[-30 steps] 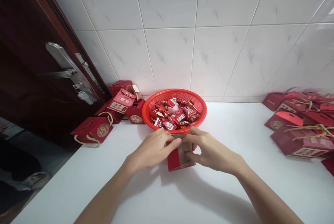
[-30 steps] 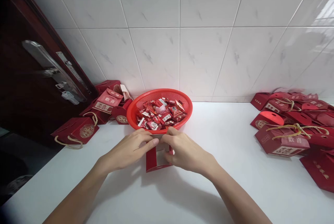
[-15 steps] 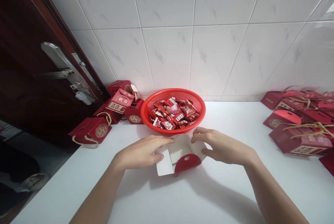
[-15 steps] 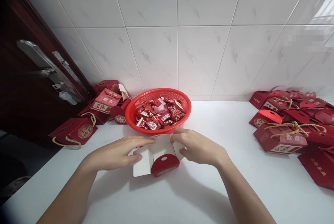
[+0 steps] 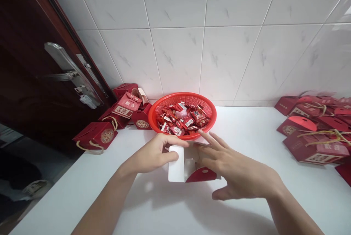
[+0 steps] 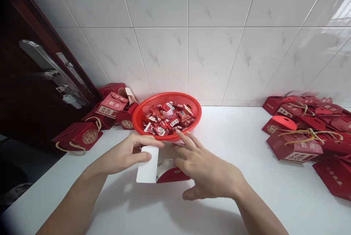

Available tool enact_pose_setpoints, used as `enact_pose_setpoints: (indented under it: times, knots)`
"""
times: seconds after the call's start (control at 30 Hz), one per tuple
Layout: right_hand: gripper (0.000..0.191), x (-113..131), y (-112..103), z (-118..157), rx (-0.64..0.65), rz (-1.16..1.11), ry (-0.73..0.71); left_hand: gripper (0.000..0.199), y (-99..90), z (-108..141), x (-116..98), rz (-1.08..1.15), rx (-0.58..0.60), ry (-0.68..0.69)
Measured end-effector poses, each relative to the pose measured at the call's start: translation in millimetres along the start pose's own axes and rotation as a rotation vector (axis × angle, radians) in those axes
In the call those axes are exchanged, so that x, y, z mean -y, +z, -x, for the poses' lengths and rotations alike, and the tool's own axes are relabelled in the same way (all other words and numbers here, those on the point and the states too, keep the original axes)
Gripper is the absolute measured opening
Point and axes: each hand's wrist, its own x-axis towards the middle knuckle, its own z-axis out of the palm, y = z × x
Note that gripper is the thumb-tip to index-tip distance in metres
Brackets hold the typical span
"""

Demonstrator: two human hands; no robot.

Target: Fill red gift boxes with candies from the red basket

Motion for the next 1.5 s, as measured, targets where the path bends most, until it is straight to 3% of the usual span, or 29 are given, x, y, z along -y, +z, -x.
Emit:
enact_pose_setpoints:
  times: [0.1, 0.17, 0.27, 0.37, 0.5, 0.57, 0.7, 0.9, 1.03, 1.27, 1.4, 1.5]
  knots:
    - [0.02, 9, -6, -3, -0.132, -0.07, 0.005, 0.034, -4.3, 5, -5, 0.109, -0.071, 0.037]
    - [0.015, 7, -12, -5, -0.197, -0.25, -0.026, 0.029, -8.4, 7, -6, 0.194, -0.153, 0.117]
    - [0.019, -10, -13, -12, -0.341, -0.739, 0.046, 0.042, -13.2, 8, -6, 0.408, -0.228, 0.291]
    - [0.025, -34, -2, -25, -0.599, -1.319, 0.218, 0.047, -13.5, 2, -6, 0.533, -0.283, 0.424]
    - [0.017, -55, 16, -47, -0.808, -1.703, 0.24, 0.042, -8.2, -9, -7, 0.458, -0.435, 0.494]
    - [0.012, -59, 21, -54, -0.873, -1.742, 0.232, 0.042, -3.8, -13, -8, 0.394, -0.485, 0.485]
    - [0.02, -60, 26, -60, -0.929, -1.737, 0.25, 0.053, 9.6, -14, -13, 0.203, -0.586, 0.475]
    - [0.018, -56, 35, -59, -0.881, -1.794, 0.277, 0.104, 31.1, -11, -20, -0.22, -0.568, 0.547]
    - [0.026, -54, 31, -54, -0.79, -1.743, 0.293, 0.104, 32.6, -10, -20, -0.253, -0.599, 0.541]
    - [0.018, -81, 17, -32, -0.89, -1.457, 0.287, 0.095, 23.7, -2, -22, -0.301, -0.614, 0.569]
    - [0.021, -99, 29, -17, -0.808, -1.365, 0.339, 0.1, 24.0, 1, -22, -0.184, -0.542, 0.612]
    - [0.035, -104, 43, -10, -0.755, -1.306, 0.291, 0.097, 23.3, 2, -20, -0.063, -0.459, 0.618]
